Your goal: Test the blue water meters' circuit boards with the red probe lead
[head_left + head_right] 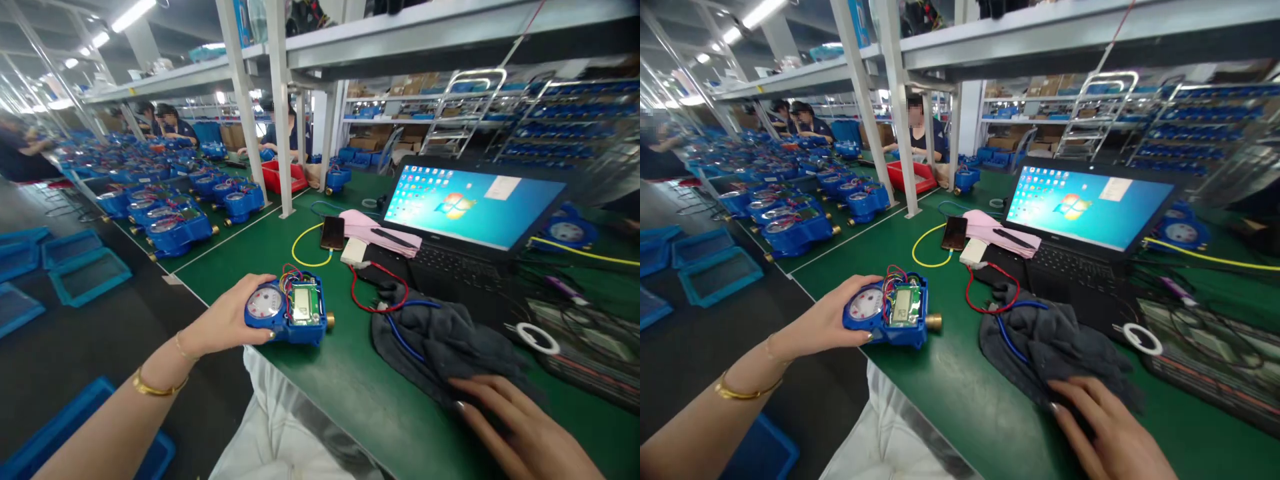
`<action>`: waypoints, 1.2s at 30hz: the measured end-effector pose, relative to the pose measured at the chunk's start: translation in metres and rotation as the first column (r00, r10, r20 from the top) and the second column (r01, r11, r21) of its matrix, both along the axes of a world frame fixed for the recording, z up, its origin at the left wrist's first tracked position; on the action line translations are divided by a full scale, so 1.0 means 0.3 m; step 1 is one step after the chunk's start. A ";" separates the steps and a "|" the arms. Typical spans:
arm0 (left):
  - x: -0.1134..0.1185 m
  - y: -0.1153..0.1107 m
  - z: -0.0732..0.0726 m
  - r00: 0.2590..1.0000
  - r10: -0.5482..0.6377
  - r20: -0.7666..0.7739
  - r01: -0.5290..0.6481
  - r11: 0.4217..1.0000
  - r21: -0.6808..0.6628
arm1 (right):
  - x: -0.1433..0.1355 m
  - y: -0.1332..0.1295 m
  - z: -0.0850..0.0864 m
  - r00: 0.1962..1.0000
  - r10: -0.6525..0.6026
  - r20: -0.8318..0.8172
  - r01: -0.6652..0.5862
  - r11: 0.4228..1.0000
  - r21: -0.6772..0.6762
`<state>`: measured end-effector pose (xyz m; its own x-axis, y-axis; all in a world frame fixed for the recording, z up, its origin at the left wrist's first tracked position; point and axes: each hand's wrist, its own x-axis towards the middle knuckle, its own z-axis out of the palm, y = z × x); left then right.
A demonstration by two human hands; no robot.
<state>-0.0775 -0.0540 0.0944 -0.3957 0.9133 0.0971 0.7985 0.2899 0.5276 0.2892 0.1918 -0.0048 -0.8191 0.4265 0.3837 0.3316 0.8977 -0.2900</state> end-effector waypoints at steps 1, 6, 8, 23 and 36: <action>0.045 -0.004 0.003 0.999 -0.042 0.015 0.042 0.999 0.000 | -0.018 -0.004 0.018 0.999 0.030 0.046 -0.029 0.999 -0.018; 0.196 0.017 0.005 0.977 -0.213 0.010 0.213 0.977 0.017 | -0.084 -0.010 0.099 0.980 0.033 0.195 -0.022 0.998 -0.057; 0.222 0.028 0.000 0.970 -0.243 -0.015 0.243 0.970 0.012 | -0.093 -0.013 0.127 0.968 0.039 0.248 -0.022 0.997 -0.070; 0.330 0.026 0.012 0.939 -0.174 -0.297 0.191 0.981 0.029 | -0.300 0.006 0.227 0.892 0.054 0.448 -0.082 0.996 0.043; 0.311 0.028 -0.072 0.941 -0.045 -0.337 0.104 0.982 0.159 | -0.218 0.213 0.349 0.944 -0.221 0.245 0.256 0.959 -0.123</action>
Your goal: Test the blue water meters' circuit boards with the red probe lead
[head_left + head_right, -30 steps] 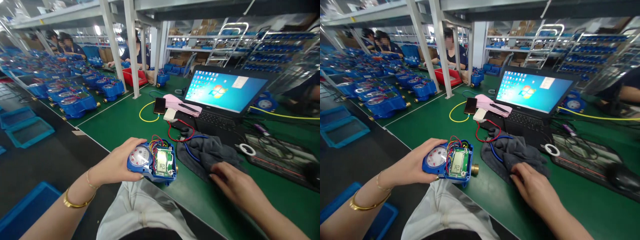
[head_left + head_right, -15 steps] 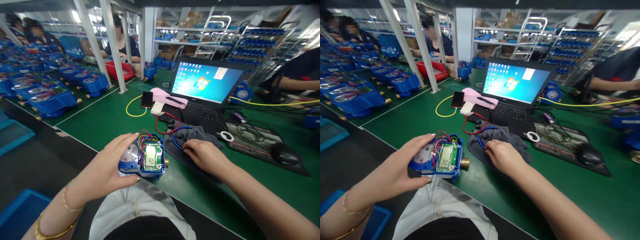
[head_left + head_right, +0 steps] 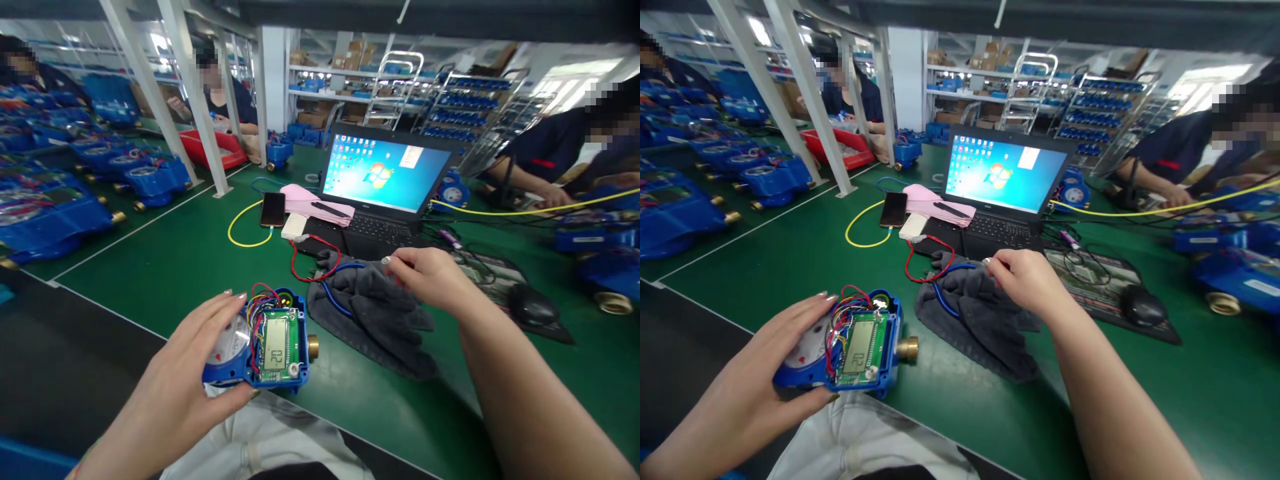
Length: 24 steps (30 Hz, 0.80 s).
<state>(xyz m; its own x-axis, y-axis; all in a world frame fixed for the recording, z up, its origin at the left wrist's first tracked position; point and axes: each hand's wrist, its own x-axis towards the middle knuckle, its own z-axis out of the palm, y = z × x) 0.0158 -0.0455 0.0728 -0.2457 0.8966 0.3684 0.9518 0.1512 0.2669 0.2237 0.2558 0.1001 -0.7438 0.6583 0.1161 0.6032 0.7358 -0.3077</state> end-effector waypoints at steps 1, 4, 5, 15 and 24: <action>-0.001 0.000 -0.001 1.000 0.006 0.005 -0.006 1.000 -0.008 | -0.005 -0.005 -0.003 1.000 0.008 -0.012 -0.008 1.000 -0.012; -0.006 -0.003 -0.004 1.000 0.009 0.004 -0.009 1.000 -0.018 | -0.056 -0.015 -0.015 0.999 0.032 -0.007 -0.032 0.999 0.040; -0.007 -0.004 -0.006 1.000 0.002 -0.002 -0.002 1.000 -0.018 | -0.085 -0.012 -0.017 1.000 0.031 0.002 -0.031 0.997 0.068; 0.008 -0.006 0.007 1.000 0.009 0.016 -0.008 0.999 -0.035 | -0.530 0.070 -0.111 0.991 0.114 0.069 -0.122 0.985 0.125; 0.021 -0.021 0.034 0.977 0.070 0.201 -0.078 0.996 0.032 | -0.491 -0.023 -0.070 0.948 0.301 -0.099 -0.274 0.935 0.224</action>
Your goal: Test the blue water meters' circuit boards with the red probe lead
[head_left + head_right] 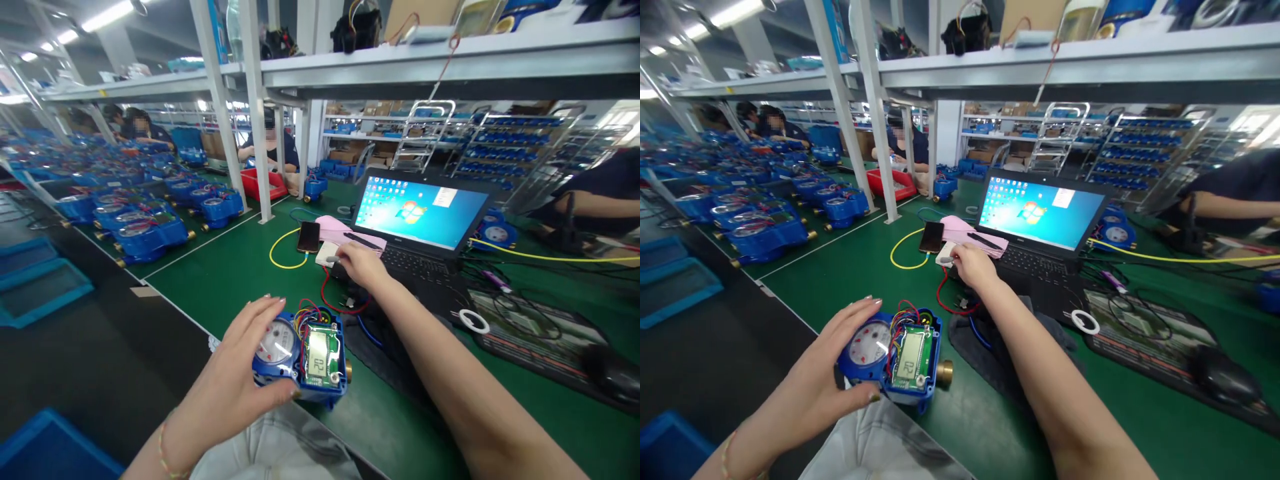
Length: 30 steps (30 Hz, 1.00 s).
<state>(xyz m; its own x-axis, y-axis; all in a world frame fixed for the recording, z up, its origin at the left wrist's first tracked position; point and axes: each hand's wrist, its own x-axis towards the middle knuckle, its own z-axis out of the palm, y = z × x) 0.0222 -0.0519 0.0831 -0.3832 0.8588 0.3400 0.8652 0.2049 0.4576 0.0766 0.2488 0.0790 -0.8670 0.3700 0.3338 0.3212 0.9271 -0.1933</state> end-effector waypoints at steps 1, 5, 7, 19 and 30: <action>0.002 0.008 0.014 1.000 0.025 0.006 -0.026 0.998 0.051 | 0.036 -0.037 0.026 0.998 0.040 -0.046 -0.040 0.999 0.014; 0.033 0.074 0.089 0.995 0.067 0.072 -0.079 0.978 0.192 | 0.186 -0.197 0.097 0.892 0.240 -0.382 -0.211 0.970 0.118; 0.060 0.113 0.126 0.989 0.014 0.145 -0.044 0.979 0.200 | 0.239 -0.257 0.104 0.774 0.333 -0.538 -0.262 0.943 0.208; 0.164 0.147 0.158 0.953 -0.075 0.293 -0.044 0.924 0.381 | 0.326 -0.391 0.142 0.823 0.100 -0.560 -0.495 0.609 -0.619; 0.120 0.054 0.023 0.983 -0.018 -0.183 0.009 0.999 -0.051 | 0.324 -0.416 0.119 0.907 0.210 -0.366 -0.417 0.575 -0.704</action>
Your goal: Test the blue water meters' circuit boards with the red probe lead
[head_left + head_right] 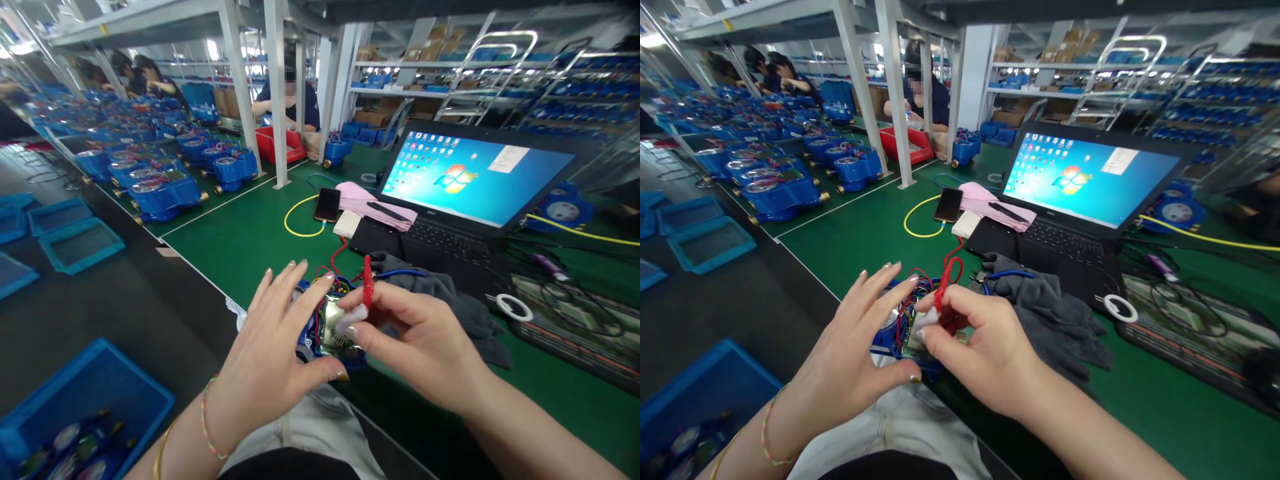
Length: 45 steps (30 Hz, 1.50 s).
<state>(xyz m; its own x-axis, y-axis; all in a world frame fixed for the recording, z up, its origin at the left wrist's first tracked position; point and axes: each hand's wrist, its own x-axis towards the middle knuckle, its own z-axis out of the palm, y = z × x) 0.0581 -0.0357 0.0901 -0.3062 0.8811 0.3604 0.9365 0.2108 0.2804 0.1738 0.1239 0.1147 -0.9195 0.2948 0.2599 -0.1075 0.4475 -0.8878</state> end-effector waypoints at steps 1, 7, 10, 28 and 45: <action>0.000 -0.004 -0.007 1.000 -0.003 -0.014 0.003 1.000 -0.005 | -0.001 -0.004 -0.003 1.000 0.012 0.011 -0.013 0.999 0.043; -0.003 -0.004 -0.028 0.997 -0.035 -0.064 0.038 0.998 0.048 | -0.005 -0.012 -0.002 0.996 0.082 -0.036 -0.070 0.967 0.246; -0.008 0.000 -0.033 0.997 -0.041 -0.059 0.045 0.997 0.070 | -0.008 -0.013 0.000 0.992 0.116 -0.051 -0.098 0.958 0.271; -0.008 0.008 -0.033 0.995 -0.034 -0.091 0.040 0.997 0.073 | -0.010 -0.022 -0.010 0.995 0.103 -0.011 -0.092 0.921 0.378; -0.004 0.005 -0.029 0.996 -0.024 -0.085 0.028 0.998 0.049 | -0.010 -0.036 -0.023 0.990 0.137 -0.046 -0.108 0.914 0.391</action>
